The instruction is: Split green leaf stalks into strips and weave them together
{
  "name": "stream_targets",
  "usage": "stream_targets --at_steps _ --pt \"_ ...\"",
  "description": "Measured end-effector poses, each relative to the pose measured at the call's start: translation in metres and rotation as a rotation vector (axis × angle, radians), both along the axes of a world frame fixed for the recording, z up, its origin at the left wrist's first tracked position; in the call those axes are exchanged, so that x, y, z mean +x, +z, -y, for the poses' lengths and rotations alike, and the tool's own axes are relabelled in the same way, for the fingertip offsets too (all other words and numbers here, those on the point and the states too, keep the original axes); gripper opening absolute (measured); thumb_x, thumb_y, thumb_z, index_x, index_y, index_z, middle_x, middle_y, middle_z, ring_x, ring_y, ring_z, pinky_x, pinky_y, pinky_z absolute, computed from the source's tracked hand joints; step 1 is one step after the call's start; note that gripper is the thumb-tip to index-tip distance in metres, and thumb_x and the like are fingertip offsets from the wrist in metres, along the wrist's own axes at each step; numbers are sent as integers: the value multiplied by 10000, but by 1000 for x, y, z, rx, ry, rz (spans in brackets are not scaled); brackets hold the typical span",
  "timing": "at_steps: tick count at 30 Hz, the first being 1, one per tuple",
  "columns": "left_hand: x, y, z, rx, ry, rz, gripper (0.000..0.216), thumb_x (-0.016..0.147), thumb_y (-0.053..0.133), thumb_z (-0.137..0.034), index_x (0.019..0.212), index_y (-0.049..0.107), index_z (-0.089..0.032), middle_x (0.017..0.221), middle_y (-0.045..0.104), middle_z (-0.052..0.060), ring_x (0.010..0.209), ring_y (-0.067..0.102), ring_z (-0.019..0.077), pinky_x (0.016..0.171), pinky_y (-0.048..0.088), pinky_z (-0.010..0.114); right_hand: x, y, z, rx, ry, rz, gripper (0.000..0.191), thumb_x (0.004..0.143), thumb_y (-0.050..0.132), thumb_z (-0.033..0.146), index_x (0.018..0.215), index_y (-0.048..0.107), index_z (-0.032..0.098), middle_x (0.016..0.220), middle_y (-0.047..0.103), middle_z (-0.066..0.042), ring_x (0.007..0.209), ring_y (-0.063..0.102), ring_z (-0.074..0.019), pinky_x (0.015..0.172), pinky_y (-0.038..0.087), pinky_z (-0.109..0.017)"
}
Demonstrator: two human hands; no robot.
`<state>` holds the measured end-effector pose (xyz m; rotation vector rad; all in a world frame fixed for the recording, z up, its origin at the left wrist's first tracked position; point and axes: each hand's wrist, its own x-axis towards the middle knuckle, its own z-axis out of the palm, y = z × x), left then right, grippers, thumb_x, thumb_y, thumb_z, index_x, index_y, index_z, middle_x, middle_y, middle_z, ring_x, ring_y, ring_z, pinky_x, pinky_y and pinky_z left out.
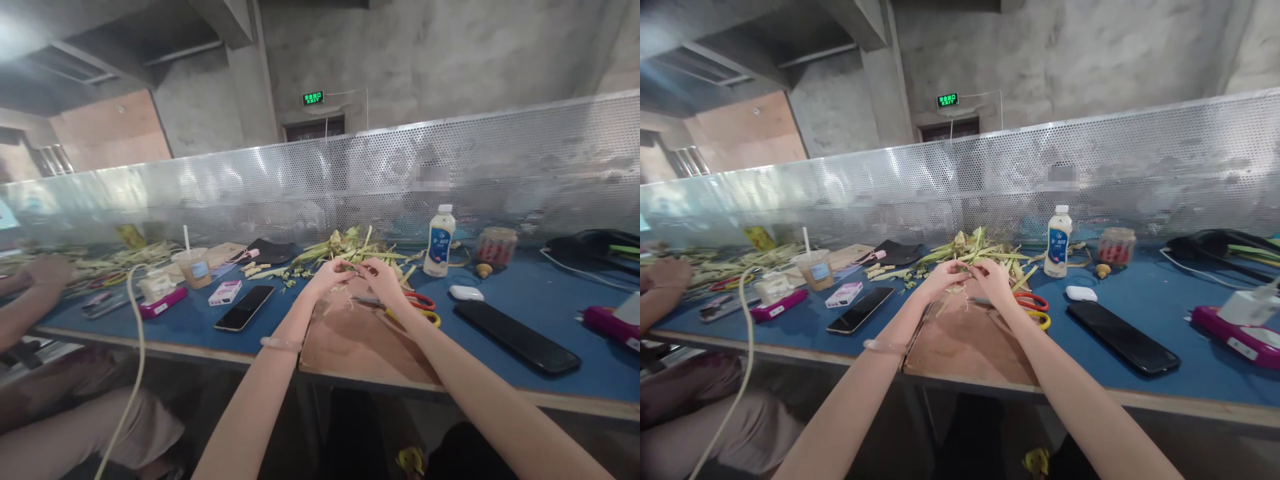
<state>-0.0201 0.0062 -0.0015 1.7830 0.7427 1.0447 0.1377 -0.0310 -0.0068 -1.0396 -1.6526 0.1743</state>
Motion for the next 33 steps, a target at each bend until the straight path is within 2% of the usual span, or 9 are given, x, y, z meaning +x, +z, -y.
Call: stream_targets --at_steps 6,10,14,19,22,27,30,33 --pt "4 6 6 123 55 -53 345 614 673 -343 854 586 -111 675 575 11 610 505 92 611 400 225 0 -2 -2 -6 38 -84 220 752 517 378 713 611 182 709 600 -33 585 516 -143 536 403 -256" --pt "6 7 10 160 42 -72 328 617 669 -316 854 590 -105 691 573 12 612 500 87 614 397 220 1 -2 -2 61 23 -70 208 751 525 352 709 630 178 719 580 -36 586 507 -135 553 403 -256" --pt "8 7 10 157 16 -67 334 612 670 -297 872 591 -103 746 585 25 646 514 93 615 397 216 0 -4 -4 137 -7 -53 217 758 519 344 712 649 177 722 573 -41 572 498 -129 565 406 -258" --pt "7 5 9 113 -36 -69 349 606 671 -289 894 591 -109 706 585 19 619 515 95 590 391 215 0 -6 -5 156 -51 -41 234 765 497 338 701 658 181 703 592 -44 598 525 -142 615 427 -270" --pt "6 3 7 94 -33 -65 334 604 673 -295 874 594 -117 693 589 13 603 514 92 587 396 218 -1 -4 -3 71 -28 -71 229 762 494 362 728 640 188 713 618 -44 607 550 -155 604 439 -278" --pt "4 0 2 55 76 -72 349 598 684 -300 886 599 -124 700 606 21 615 525 100 596 417 230 -3 -1 2 -246 76 -202 300 807 386 459 818 538 201 652 577 -25 464 537 -141 402 401 -246" --pt "2 1 0 45 72 -50 340 631 656 -307 914 601 -126 746 620 39 666 553 123 610 428 240 -4 -4 1 -232 105 -187 276 796 407 465 810 483 200 685 560 -15 460 507 -116 414 395 -238" --pt "2 3 -1 -14 -21 20 294 721 558 -334 927 595 -128 791 627 59 708 574 147 632 440 266 -5 -6 -2 -149 125 -161 277 766 460 474 741 456 198 656 547 1 532 497 -114 487 402 -237"
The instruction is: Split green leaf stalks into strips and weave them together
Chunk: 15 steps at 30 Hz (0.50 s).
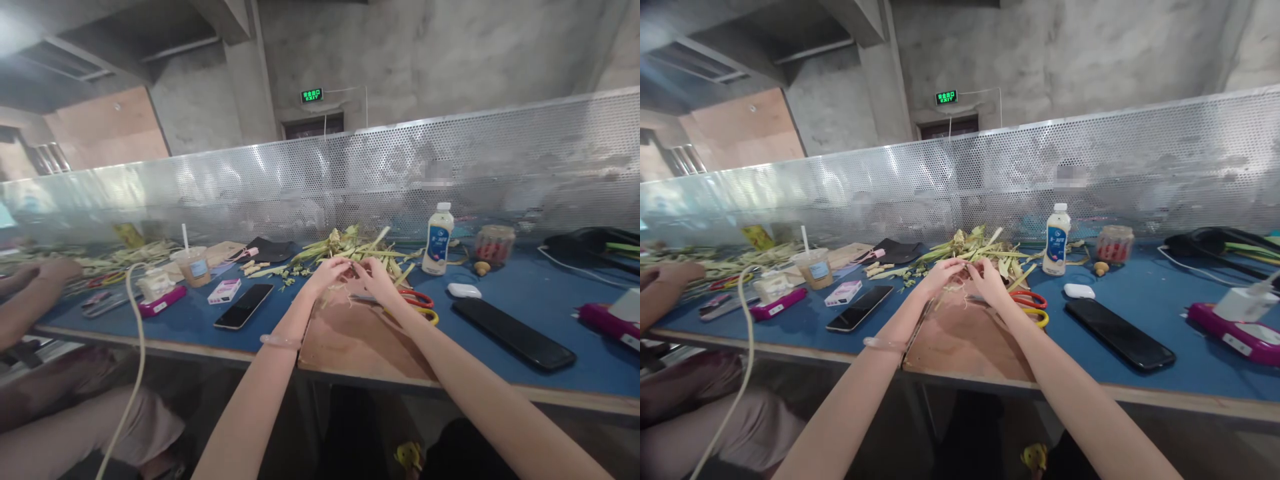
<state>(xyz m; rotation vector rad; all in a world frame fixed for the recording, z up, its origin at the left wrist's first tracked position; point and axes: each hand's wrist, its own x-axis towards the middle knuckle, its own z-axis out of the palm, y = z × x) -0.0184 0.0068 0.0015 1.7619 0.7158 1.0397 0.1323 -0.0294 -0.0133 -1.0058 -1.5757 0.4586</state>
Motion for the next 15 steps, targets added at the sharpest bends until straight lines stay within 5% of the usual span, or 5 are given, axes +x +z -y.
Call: stream_targets --at_steps 8,15 --pt "1 -1 -2 -50 9 79 209 765 525 -345 843 491 -154 709 615 30 656 587 142 634 452 283 4 1 -5 -200 169 -155 314 736 466 521 705 427 211 456 403 84 357 363 -69 351 304 -190" --pt "0 3 3 -31 -9 86 219 734 573 -331 819 471 -156 692 614 13 647 592 133 654 458 282 8 0 -7 -193 235 -193 349 689 534 524 751 444 193 548 536 52 372 407 -55 358 307 -177"
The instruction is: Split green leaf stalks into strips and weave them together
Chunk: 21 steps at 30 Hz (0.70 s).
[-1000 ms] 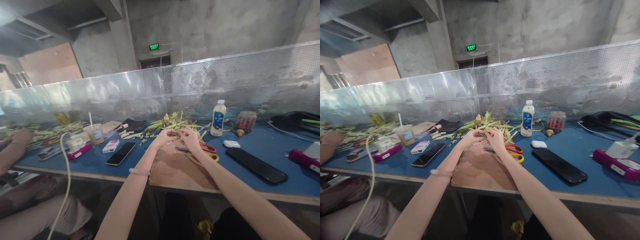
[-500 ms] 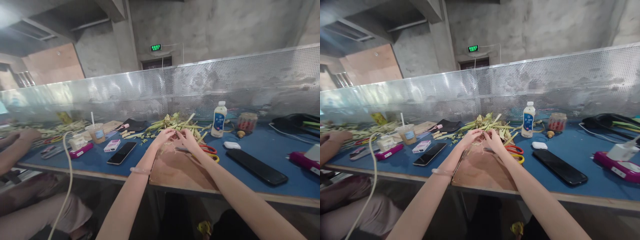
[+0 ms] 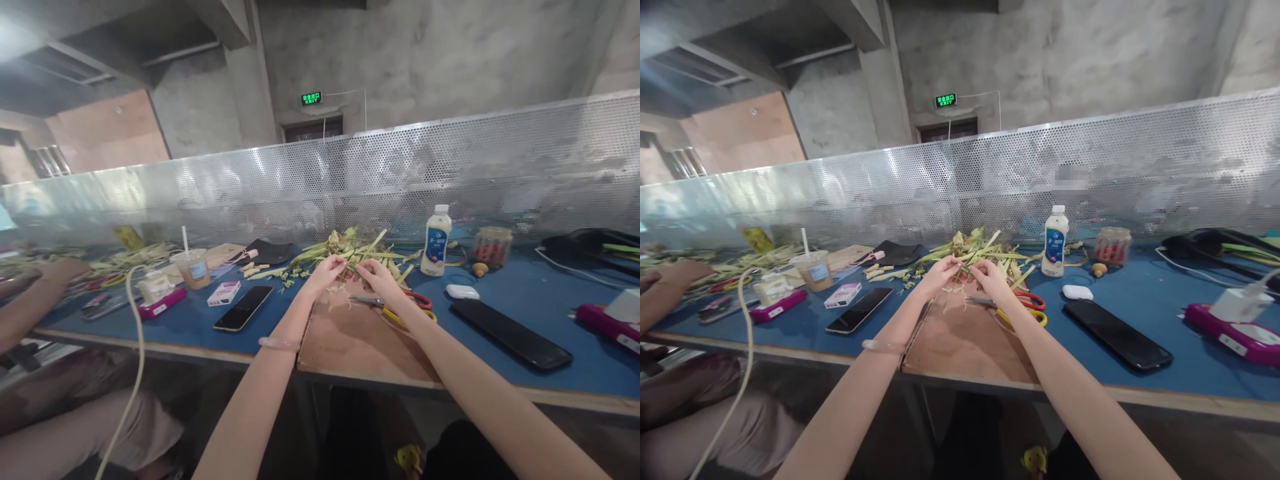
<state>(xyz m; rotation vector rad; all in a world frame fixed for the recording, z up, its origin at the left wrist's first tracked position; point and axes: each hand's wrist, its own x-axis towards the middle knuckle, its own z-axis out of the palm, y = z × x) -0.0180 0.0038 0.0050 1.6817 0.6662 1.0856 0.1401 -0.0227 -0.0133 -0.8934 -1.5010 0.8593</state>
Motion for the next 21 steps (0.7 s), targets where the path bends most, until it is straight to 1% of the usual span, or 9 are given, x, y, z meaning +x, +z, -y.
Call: stream_targets --at_steps 3,10,16,18,21 --pt "0 2 3 25 -4 4 225 723 588 -324 826 483 -154 686 604 3 633 586 121 662 460 279 0 1 0 3 31 -14 352 691 532 520 776 442 191 545 543 54 355 387 -49 344 291 -173" --pt "-1 1 4 35 -62 -40 251 716 595 -341 842 507 -143 708 614 19 661 594 135 698 462 303 0 2 3 -1 18 71 356 704 521 523 780 449 183 526 525 56 343 389 -47 316 268 -162" --pt "0 1 5 52 -87 -67 255 720 594 -345 843 507 -140 704 618 27 667 598 140 692 465 302 -1 3 4 -8 18 85 354 701 538 519 800 474 185 504 507 64 335 371 -47 313 260 -162" --pt "0 1 4 45 -83 -55 259 717 596 -352 837 503 -142 696 614 19 659 596 137 694 466 305 -1 2 5 -27 57 50 354 706 531 523 803 482 186 520 509 60 338 371 -46 311 249 -164" --pt "1 1 3 27 -67 -22 267 712 599 -361 824 495 -142 682 604 7 644 592 129 690 469 303 1 2 6 -80 187 -50 351 706 528 527 778 499 185 564 515 47 370 396 -52 324 260 -173"
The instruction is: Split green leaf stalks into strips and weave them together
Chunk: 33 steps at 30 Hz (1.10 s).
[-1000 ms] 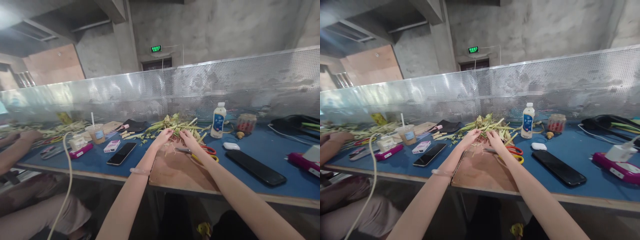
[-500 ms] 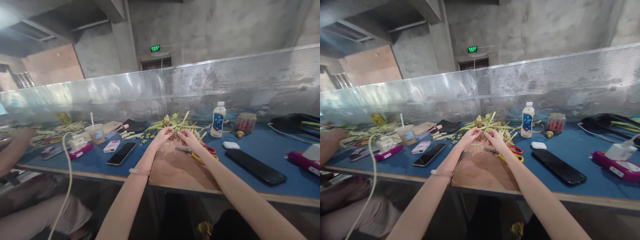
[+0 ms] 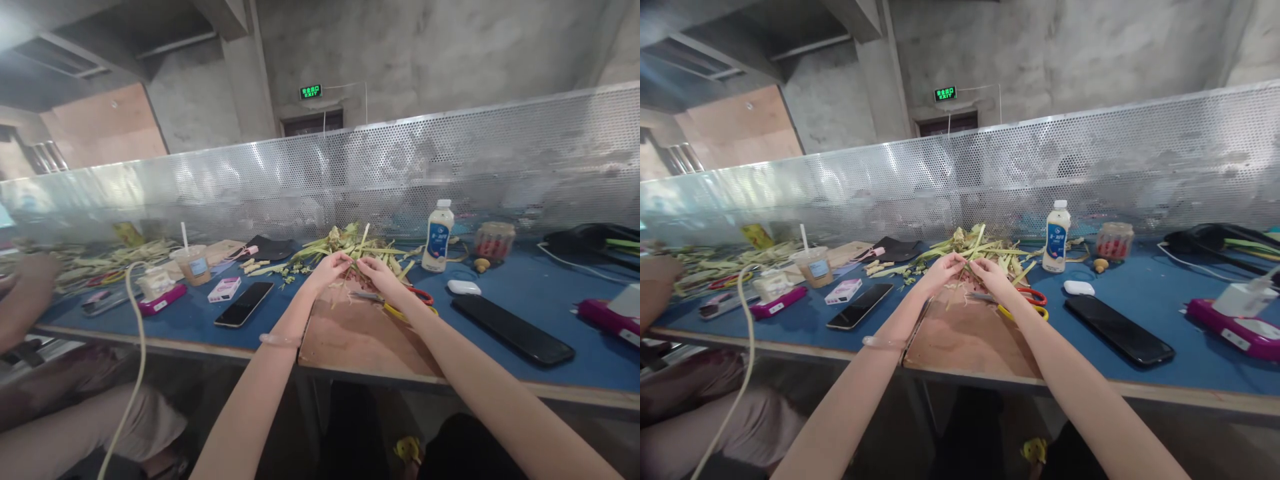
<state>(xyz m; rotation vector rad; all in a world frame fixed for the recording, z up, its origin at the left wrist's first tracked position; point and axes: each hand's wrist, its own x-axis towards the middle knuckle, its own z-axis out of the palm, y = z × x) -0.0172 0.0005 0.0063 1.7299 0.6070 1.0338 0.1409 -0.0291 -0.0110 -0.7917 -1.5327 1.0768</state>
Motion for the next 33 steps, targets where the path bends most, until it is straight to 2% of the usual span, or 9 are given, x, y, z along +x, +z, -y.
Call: stream_targets --at_steps 2,6,11,17,24,27,33 --pt "0 1 0 -6 22 37 271 705 607 -360 816 488 -143 680 600 -1 634 588 123 690 469 302 2 1 1 -32 71 -61 343 683 568 504 791 523 182 580 513 46 391 400 -52 336 258 -175" --pt "-2 2 1 -13 24 48 266 700 616 -349 809 489 -142 684 607 5 643 593 128 697 467 308 5 2 2 -47 128 -87 329 662 613 452 836 544 182 613 533 47 364 300 -19 337 169 -168" --pt "-3 4 5 -18 20 18 274 691 629 -328 833 500 -133 696 616 20 647 597 132 688 463 306 7 3 3 -34 78 -32 314 665 601 469 765 541 177 614 541 47 372 282 -19 353 162 -173" --pt "-4 7 10 -7 1 -19 290 688 629 -352 846 508 -142 693 618 10 663 597 132 689 463 300 7 3 3 -13 34 31 297 682 585 470 779 538 193 568 520 63 382 328 -33 363 201 -168" --pt "-4 5 6 2 10 -47 280 714 597 -365 854 511 -138 725 633 35 664 604 141 661 461 285 4 5 6 -42 48 2 263 695 571 438 763 515 190 568 500 59 386 344 -41 335 181 -161" --pt "-3 3 4 -1 -16 -40 270 746 549 -393 842 499 -145 699 629 30 638 602 139 640 460 281 3 6 8 -55 18 9 226 698 565 402 740 508 187 547 493 62 377 346 -39 332 187 -158" --pt "-1 3 5 28 31 -84 271 716 595 -373 824 495 -145 695 642 35 659 620 156 662 468 298 -2 9 8 -39 -87 87 204 723 516 380 691 491 180 496 475 61 360 361 -40 333 243 -157"
